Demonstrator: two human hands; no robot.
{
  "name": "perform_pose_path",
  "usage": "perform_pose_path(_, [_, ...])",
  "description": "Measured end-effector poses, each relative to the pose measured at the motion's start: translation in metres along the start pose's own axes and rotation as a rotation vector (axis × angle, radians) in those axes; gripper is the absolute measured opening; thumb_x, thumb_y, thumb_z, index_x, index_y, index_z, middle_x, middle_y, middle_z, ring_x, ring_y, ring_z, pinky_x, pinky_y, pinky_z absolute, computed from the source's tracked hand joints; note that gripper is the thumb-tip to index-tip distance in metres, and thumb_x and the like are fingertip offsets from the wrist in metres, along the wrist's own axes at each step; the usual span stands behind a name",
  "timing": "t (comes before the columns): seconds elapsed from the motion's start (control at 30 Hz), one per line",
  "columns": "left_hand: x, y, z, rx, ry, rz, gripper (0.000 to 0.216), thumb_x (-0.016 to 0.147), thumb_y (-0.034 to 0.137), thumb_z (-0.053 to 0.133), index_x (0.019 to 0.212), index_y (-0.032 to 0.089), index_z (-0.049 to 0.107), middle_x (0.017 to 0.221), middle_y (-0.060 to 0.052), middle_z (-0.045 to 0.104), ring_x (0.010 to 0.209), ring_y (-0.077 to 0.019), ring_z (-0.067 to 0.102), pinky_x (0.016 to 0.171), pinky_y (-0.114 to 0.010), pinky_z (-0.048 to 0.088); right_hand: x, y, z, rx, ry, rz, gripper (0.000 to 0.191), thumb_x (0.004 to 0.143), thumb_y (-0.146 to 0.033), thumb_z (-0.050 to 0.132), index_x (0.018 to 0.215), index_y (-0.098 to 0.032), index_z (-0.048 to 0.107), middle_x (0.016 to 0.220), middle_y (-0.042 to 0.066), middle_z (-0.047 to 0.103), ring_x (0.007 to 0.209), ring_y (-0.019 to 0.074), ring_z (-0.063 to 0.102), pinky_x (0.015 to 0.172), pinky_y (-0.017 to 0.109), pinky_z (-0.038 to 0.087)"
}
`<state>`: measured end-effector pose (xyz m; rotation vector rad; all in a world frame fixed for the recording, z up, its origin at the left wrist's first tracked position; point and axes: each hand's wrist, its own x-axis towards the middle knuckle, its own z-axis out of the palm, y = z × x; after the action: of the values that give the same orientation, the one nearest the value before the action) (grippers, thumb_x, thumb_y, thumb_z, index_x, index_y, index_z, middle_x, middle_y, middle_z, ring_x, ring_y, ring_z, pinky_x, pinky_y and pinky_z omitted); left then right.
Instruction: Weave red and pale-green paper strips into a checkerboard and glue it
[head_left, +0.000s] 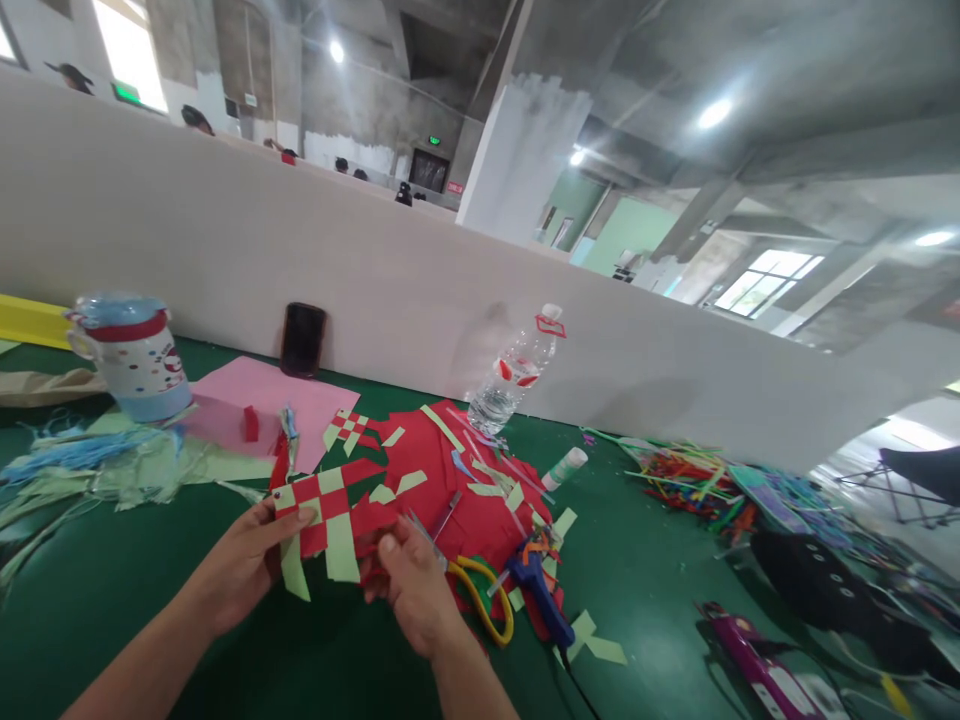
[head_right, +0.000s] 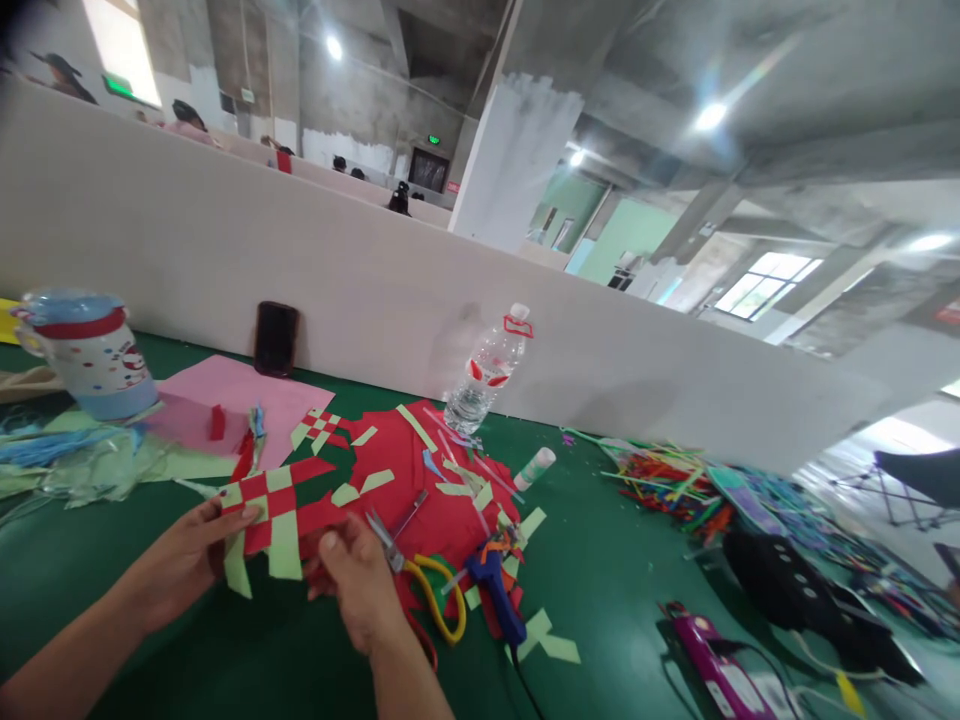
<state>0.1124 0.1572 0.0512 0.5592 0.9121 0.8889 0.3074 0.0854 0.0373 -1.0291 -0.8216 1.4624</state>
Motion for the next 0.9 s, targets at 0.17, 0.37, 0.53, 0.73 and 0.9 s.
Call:
perform_pose_path(0.17, [-0.002,-0.005,-0.001,-0.048,0.065,0.005,0.042,0.063,0.006,0.090,0.100,0.015,0.071,0.082,-0.007,0.082,0.064,-0.0252,0.077,0.055,-0.033,0.066,0.001,0.006,0.004,-0.192,0.092,0.017,0.064,0.072,-0.081,0.076,0.074,-0.018,0.060,0.064,-0.004,0.058,0.050,0.0066,0.047,0.047,0.019,0.036])
perform_pose_path(0.37, [0.003,0.002,-0.009,-0.135,0.190,0.088,0.017,0.075,0.003,0.077,0.084,0.016,0.070,0.069,-0.001,0.076,0.053,-0.0151,0.071,0.051,-0.024,0.062,0.000,-0.015,-0.003,-0.282,0.229,-0.048,0.063,0.076,-0.079,0.071,0.084,-0.017,0.068,0.059,-0.005,0.053,0.045,0.0069,0.042,0.043,0.020,0.029])
perform_pose_path(0.53, [0.004,0.008,-0.015,-0.131,0.184,0.159,0.014,0.074,0.009,0.079,0.082,0.016,0.072,0.071,-0.002,0.076,0.060,-0.0169,0.072,0.052,-0.024,0.060,0.001,-0.019,-0.022,-0.371,0.434,-0.208,0.056,0.081,-0.074,0.069,0.074,-0.019,0.064,0.052,-0.006,0.049,0.043,0.0075,0.039,0.044,0.021,0.032])
perform_pose_path(0.73, [0.002,0.000,-0.018,-0.016,0.111,0.295,0.028,0.063,0.031,0.093,0.080,0.023,0.072,0.096,-0.003,0.078,0.093,-0.0222,0.073,0.074,-0.026,0.060,0.006,-0.009,-0.038,-0.539,0.521,-0.401,0.038,0.089,-0.058,0.068,0.092,-0.020,0.069,0.076,0.003,0.066,0.066,0.0169,0.063,0.057,0.026,0.053])
perform_pose_path(0.9, [-0.003,-0.009,-0.022,0.507,-0.029,0.853,0.011,0.074,0.024,0.086,0.073,0.028,0.076,0.110,-0.003,0.076,0.126,-0.0229,0.060,0.106,-0.024,0.046,0.004,0.005,-0.034,-0.935,0.301,-0.689,0.081,0.084,-0.034,0.080,0.155,-0.028,0.042,0.158,0.015,0.040,0.145,0.0326,0.045,0.111,0.047,0.051])
